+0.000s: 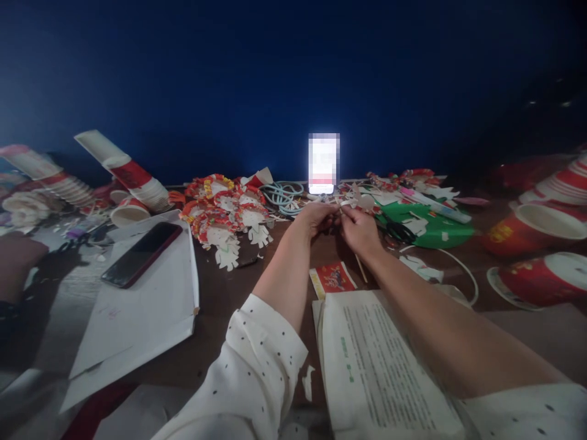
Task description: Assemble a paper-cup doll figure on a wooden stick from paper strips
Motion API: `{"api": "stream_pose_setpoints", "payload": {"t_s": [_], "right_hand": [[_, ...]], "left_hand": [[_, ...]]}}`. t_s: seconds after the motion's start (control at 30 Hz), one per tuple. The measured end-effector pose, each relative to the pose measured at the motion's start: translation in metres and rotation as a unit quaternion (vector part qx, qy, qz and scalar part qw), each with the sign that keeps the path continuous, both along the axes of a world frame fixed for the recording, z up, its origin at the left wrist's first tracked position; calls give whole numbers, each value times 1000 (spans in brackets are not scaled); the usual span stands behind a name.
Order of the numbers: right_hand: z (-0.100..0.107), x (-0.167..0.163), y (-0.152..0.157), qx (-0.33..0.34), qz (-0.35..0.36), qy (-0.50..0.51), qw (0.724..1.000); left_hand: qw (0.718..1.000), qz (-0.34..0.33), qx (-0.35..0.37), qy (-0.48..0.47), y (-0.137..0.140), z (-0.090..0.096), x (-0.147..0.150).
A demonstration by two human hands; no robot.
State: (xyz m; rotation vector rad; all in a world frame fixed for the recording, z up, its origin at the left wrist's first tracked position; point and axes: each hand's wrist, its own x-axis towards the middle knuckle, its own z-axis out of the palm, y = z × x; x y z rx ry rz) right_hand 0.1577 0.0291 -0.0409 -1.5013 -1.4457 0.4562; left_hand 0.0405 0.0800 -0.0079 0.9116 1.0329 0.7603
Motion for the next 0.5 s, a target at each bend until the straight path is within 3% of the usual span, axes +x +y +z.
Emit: {"api": "stream_pose_setpoints", "payload": {"t_s": [0.2, 0.5], "right_hand": [[-3, 0, 0, -7, 27, -87, 996], [-3, -2, 0, 10, 18, -86, 996]], "left_hand": [[997, 29, 9, 74, 2, -2, 6], [995, 64, 9, 73, 0, 1, 10]]}}
